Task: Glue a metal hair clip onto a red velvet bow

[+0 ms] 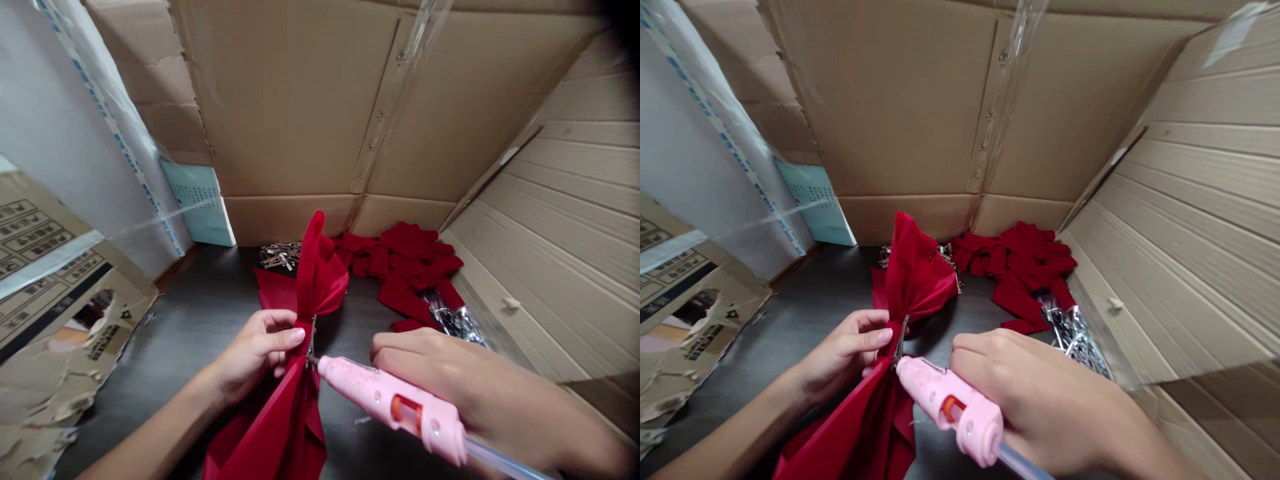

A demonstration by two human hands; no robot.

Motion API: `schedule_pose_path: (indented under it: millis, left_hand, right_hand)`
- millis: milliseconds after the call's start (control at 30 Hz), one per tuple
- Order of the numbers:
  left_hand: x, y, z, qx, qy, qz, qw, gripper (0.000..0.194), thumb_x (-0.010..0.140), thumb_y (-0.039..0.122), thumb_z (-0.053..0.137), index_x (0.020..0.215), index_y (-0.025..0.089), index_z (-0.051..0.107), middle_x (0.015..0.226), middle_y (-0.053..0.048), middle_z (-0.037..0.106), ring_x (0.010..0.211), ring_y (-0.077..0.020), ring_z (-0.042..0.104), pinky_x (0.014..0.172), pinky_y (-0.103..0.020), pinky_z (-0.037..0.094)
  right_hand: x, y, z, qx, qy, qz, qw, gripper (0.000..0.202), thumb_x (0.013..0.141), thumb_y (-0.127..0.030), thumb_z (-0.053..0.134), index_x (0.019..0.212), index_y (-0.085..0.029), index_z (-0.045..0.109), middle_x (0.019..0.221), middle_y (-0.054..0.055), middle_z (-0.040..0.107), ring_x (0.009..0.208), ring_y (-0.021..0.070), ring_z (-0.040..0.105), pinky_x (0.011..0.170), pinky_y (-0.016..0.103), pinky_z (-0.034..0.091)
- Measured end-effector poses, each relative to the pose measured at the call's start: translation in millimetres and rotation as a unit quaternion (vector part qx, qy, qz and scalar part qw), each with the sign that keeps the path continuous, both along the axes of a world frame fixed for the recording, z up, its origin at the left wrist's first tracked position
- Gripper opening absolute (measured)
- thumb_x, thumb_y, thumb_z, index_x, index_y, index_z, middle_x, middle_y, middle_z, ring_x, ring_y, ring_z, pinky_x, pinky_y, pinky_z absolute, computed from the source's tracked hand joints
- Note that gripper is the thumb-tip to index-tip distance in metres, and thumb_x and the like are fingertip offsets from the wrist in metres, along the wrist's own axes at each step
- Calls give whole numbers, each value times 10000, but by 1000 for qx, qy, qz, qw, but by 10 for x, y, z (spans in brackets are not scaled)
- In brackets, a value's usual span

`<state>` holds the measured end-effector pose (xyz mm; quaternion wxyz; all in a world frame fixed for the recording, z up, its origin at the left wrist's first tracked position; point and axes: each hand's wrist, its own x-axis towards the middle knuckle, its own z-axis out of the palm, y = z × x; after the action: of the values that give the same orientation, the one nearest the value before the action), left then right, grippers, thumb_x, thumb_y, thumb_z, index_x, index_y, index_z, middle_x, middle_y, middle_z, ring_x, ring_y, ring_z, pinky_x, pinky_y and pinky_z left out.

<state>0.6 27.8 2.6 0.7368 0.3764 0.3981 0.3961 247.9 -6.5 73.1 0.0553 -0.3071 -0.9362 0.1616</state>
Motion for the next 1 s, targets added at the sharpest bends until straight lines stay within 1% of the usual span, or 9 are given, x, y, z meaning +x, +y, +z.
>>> schedule_pose_path:
  millis: [167,300,433,500,600,700,800,900,1000]
  left_hand:
    - [-4,3,0,5,7,-14,1000,351,590,300,857,810,120,652,638,5,583,450,-46,473,422,-155,383]
    - [-27,57,-17,2,-3,2,1000,329,606,261,852,799,119,626,614,29,548,434,-37,458,417,-146,373]
    - [-111,176,-71,-13,0,32,999,232,685,194,798,709,123,579,565,41,523,426,-33,461,415,-126,378]
    - [-160,233,-106,-19,6,42,999,170,722,160,758,723,125,592,613,14,573,490,-60,535,471,-141,441]
    - [-211,289,-148,-30,18,47,998,79,763,119,703,785,117,627,722,-31,644,580,-87,602,561,-171,505]
    - [-232,315,-171,-45,31,52,997,49,779,103,677,798,114,634,718,-39,656,576,-96,613,573,-180,514]
    - [-247,334,-180,-52,38,62,996,54,790,88,660,788,127,622,723,-37,670,595,-102,631,611,-185,525]
    - [-255,350,-177,-54,41,69,995,75,785,75,662,792,138,622,746,-31,688,609,-101,641,618,-178,524]
    - [-247,352,-164,-55,44,61,996,83,769,84,688,806,136,634,715,-23,678,608,-104,642,608,-175,524]
  right_hand:
    - [93,17,-17,16,65,-14,998,107,846,-200,425,740,-193,413,768,15,549,641,137,478,576,257,329]
    - [203,37,10,45,76,-35,995,172,912,-268,391,759,-193,413,791,29,543,650,144,488,566,264,328]
    - [286,49,1,72,-8,-135,988,219,936,-301,397,741,-200,399,751,20,527,575,135,455,523,263,296]
    - [297,63,-75,51,-62,-194,978,155,918,-263,426,778,-197,424,756,23,540,557,133,468,511,261,295]
    - [263,122,-266,-5,-120,-236,964,43,887,-193,463,857,-169,481,779,46,575,569,142,524,516,260,325]
    - [201,231,-452,-28,-152,-243,958,107,850,-96,468,921,-126,541,914,112,615,721,181,615,638,282,415]
    - [167,341,-542,-23,-176,-248,952,235,774,-32,516,995,-86,575,983,151,623,824,227,646,709,314,453]
    - [172,402,-515,-12,-196,-237,951,324,723,-60,609,1046,-71,586,1011,164,620,858,257,642,728,335,474]
    - [187,423,-390,13,-149,-221,964,228,788,-144,616,1009,-89,598,1009,151,613,888,249,611,768,350,473]
